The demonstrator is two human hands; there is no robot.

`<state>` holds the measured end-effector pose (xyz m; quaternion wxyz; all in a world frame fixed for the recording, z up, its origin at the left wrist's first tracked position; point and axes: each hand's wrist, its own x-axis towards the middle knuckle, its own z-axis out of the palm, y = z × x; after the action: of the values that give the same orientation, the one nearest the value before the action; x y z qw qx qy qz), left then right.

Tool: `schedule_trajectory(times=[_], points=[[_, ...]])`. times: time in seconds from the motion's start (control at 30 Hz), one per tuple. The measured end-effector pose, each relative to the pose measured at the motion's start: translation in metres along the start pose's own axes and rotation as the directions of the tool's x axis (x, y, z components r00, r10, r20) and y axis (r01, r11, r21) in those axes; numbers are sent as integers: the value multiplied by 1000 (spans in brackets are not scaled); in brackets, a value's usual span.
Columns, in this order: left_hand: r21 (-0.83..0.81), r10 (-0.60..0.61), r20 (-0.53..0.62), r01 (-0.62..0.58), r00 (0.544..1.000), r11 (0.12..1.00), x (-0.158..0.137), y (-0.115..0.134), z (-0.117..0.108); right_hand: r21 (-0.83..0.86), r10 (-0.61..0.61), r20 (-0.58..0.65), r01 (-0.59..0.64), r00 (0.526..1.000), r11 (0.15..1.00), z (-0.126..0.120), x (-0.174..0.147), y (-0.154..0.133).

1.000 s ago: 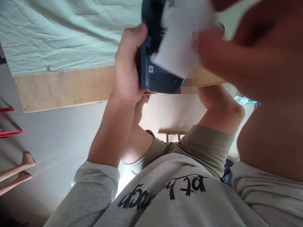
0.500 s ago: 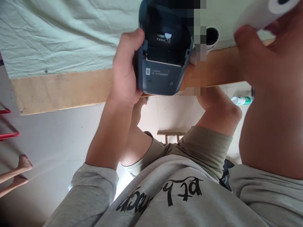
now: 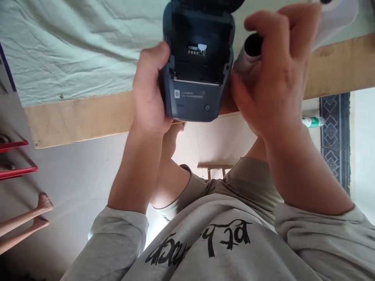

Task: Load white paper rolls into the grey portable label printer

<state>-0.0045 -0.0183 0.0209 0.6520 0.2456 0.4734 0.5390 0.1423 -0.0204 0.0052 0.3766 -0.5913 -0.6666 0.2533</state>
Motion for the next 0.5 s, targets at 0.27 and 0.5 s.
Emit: schedule_trajectory(times=[0.27,0.5], points=[[73,35,124,-45,992,996,4,-6,-8,-282,-160,85,177,984,943,-4,-2,10],[37,-1,228,-8,974,999,9,-1,-18,-163,-188,7,186,982,969,-3,4,15]])
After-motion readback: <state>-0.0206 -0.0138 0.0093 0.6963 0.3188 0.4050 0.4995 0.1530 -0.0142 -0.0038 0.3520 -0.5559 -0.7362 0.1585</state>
